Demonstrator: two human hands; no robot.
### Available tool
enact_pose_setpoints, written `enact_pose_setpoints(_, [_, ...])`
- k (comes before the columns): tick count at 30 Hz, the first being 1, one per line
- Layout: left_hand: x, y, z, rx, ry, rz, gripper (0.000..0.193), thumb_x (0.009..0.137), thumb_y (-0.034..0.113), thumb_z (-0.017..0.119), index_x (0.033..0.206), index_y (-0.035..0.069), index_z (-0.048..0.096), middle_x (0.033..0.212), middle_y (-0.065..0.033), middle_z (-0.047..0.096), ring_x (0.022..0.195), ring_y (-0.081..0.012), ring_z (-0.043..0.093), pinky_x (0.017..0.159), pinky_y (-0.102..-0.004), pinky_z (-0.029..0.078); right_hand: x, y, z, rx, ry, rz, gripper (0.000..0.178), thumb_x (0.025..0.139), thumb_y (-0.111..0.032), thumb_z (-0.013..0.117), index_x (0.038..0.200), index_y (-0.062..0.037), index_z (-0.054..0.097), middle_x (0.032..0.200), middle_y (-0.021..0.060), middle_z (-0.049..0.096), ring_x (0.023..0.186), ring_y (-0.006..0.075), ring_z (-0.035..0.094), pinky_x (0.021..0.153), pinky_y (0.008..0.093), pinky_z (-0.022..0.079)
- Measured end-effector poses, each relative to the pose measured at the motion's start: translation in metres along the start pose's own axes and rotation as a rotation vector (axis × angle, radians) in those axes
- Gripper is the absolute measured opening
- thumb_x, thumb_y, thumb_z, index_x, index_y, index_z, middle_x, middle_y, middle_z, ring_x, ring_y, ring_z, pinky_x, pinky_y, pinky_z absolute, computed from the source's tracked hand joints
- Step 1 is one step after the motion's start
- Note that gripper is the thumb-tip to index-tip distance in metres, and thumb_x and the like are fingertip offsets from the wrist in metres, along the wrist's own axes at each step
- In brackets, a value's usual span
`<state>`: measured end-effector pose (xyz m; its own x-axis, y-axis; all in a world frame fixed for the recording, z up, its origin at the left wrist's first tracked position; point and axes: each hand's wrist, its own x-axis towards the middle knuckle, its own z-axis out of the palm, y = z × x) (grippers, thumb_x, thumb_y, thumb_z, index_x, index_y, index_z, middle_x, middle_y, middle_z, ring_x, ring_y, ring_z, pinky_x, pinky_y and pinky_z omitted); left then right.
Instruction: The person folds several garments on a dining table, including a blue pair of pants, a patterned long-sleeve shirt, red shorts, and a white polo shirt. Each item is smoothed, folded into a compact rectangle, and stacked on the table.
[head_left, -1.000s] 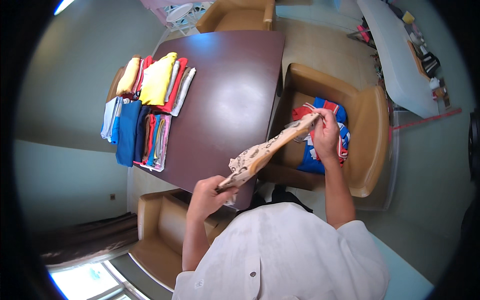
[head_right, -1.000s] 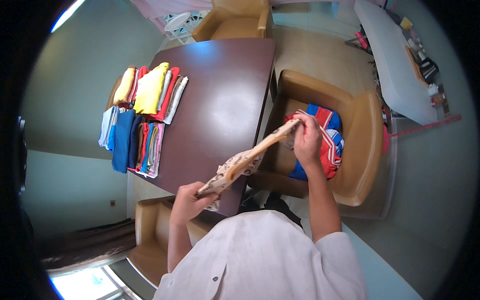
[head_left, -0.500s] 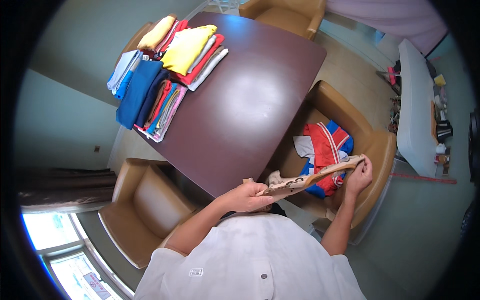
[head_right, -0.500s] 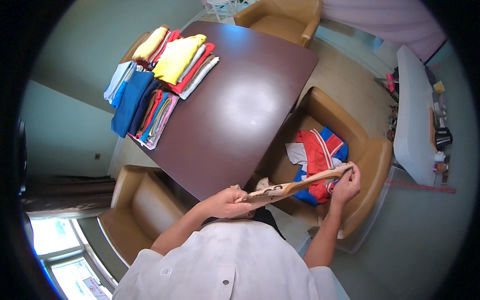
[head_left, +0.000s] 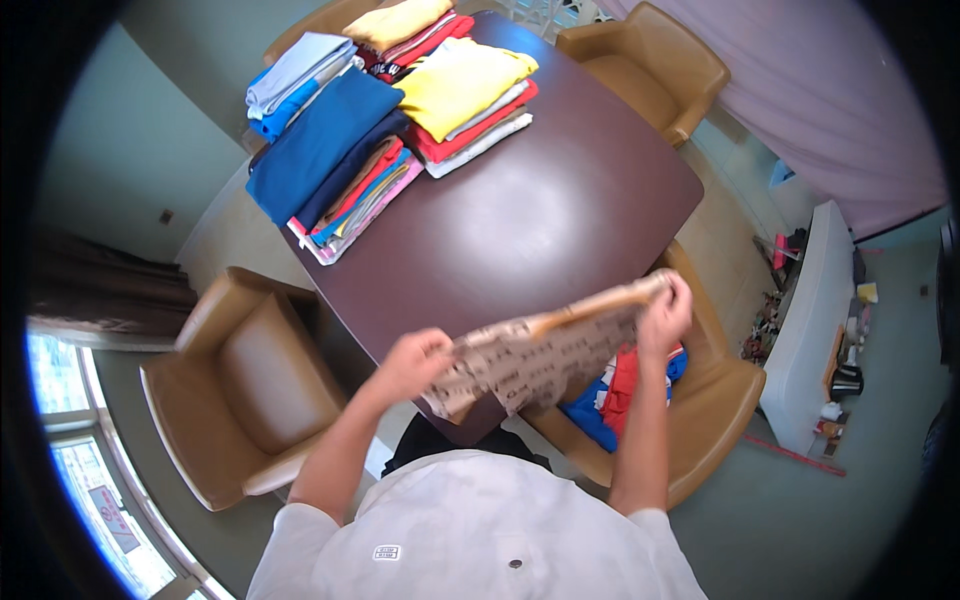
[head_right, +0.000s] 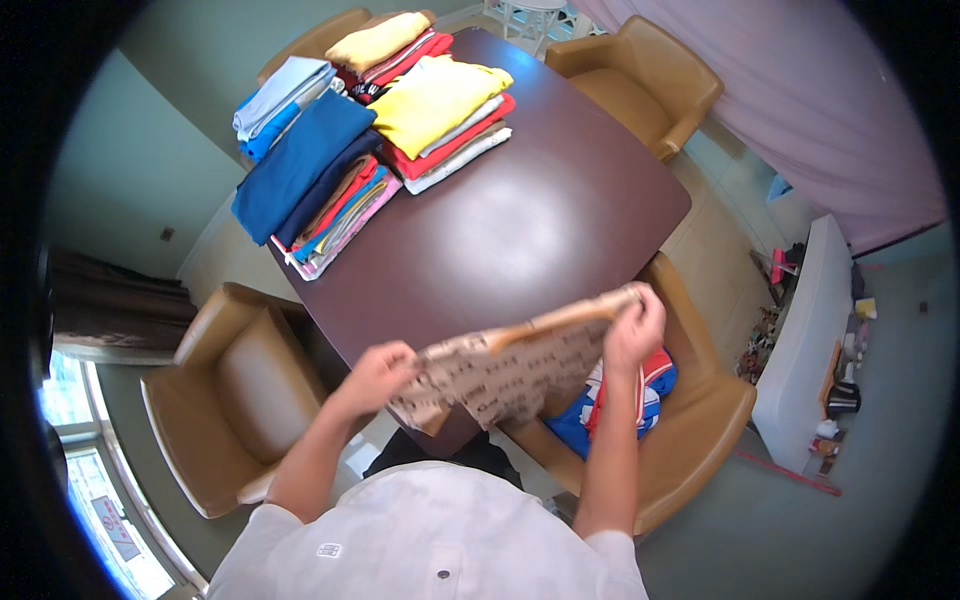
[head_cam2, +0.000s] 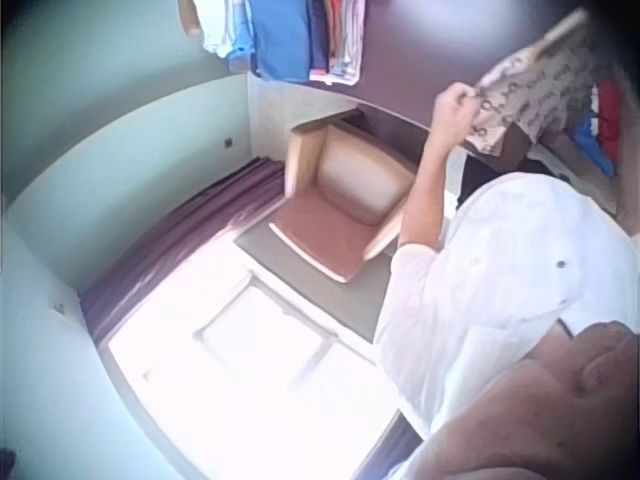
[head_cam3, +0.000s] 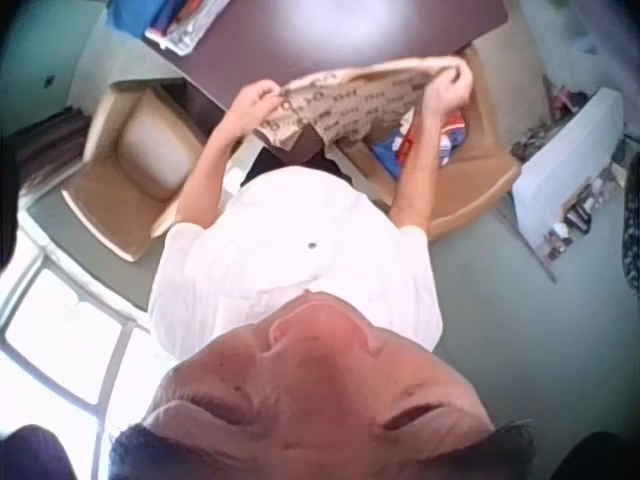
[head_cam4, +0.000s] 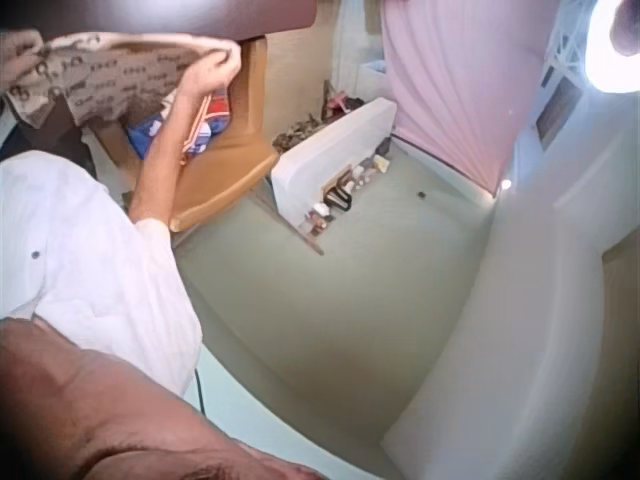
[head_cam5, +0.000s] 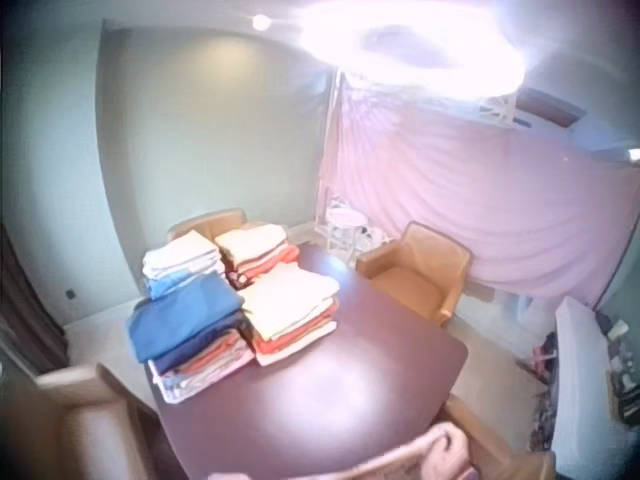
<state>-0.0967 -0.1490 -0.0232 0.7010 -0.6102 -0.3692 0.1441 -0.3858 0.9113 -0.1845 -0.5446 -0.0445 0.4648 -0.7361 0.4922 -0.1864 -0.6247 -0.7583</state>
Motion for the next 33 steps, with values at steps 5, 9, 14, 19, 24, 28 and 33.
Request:
enact_pose_setpoints(5, [0.086,-0.092,-0.067,0.059,0.571,-0.193,0.026,0.093,0.024,0.069,0.107,0.003,0.072,0.09,-0.0121,0.075,0.083,-0.0208,0.072,0.076,-0.0363,0.056,0.02,-0.038,0.147,-0.008,-0.537,0.016,0.063,0.098,-0.016,0.064,0.152,0.0052,0.039,0.15,0.0289,0.049,0.141,0.0387,0.048,0.119,0.0438,0.037])
enact_pose_setpoints(9, [0.084,-0.134,-0.087,0.229,0.631,-0.221,0.031,0.091,0.025,0.07,0.108,0.0,0.069,0.086,-0.0104,0.074,0.077,-0.0203,0.071,0.073,-0.0348,0.055,-0.067,-0.05,0.183,-0.122,-0.804,-0.24,0.065,0.095,-0.02,0.068,0.147,0.0091,0.043,0.147,0.0322,0.05,0.138,0.0459,0.047,0.117,0.0493,0.038])
enact_pose_setpoints(14, [0.033,-0.124,-0.069,0.336,0.41,-0.329,0.035,0.089,0.031,0.071,0.108,0.001,0.069,0.095,-0.0155,0.074,0.094,-0.0332,0.072,0.086,-0.0419,0.055,-0.184,-0.056,0.12,-0.308,-0.879,-0.189,0.07,0.092,-0.021,0.069,0.15,0.0053,0.039,0.153,0.0346,0.037,0.142,0.0521,0.037,0.116,0.0579,0.033])
enact_pose_setpoints(19, [0.011,-0.117,-0.046,0.602,0.491,-0.033,0.033,0.086,0.025,0.075,0.11,0.005,0.068,0.118,-0.0167,0.068,0.117,-0.0371,0.062,0.098,-0.0463,0.049,-0.212,-0.054,0.058,-0.445,-0.889,-0.156,0.069,0.093,-0.022,0.069,0.15,0.0043,0.041,0.154,0.0346,0.036,0.144,0.0506,0.035,0.118,0.0576,0.029])
enact_pose_setpoints(24, [0.049,-0.092,-0.01,0.622,0.391,0.343,0.052,0.085,0.024,0.076,0.13,0.003,0.061,0.135,-0.0185,0.061,0.133,-0.0407,0.052,0.111,-0.0526,0.04,-0.205,-0.033,0.046,-0.562,-0.894,-0.119,0.067,0.096,-0.029,0.065,0.152,-0.0006,0.042,0.158,0.0299,0.035,0.147,0.0478,0.033,0.119,0.0596,0.027])
enact_pose_setpoints(28, [0.102,-0.068,0.027,0.685,0.188,0.407,0.067,0.09,0.034,0.071,0.148,0.005,0.051,0.156,-0.0198,0.045,0.148,-0.0414,0.036,0.121,-0.0582,0.027,-0.204,-0.026,0.064,-0.619,-0.877,-0.155,0.065,0.097,-0.035,0.062,0.153,-0.0059,0.044,0.159,0.0261,0.037,0.148,0.0482,0.032,0.115,0.0664,0.028])
enact_pose_setpoints(33, [0.138,-0.102,0.041,0.974,0.15,0.266,0.076,0.099,0.056,0.052,0.162,0.017,0.035,0.172,-0.0133,0.02,0.159,-0.0399,0.011,0.123,-0.0688,0.002,-0.202,-0.045,0.079,-0.631,-0.923,-0.134,0.069,0.094,-0.035,0.067,0.152,-0.0059,0.045,0.155,0.0258,0.041,0.144,0.0505,0.036,0.112,0.0665,0.032])
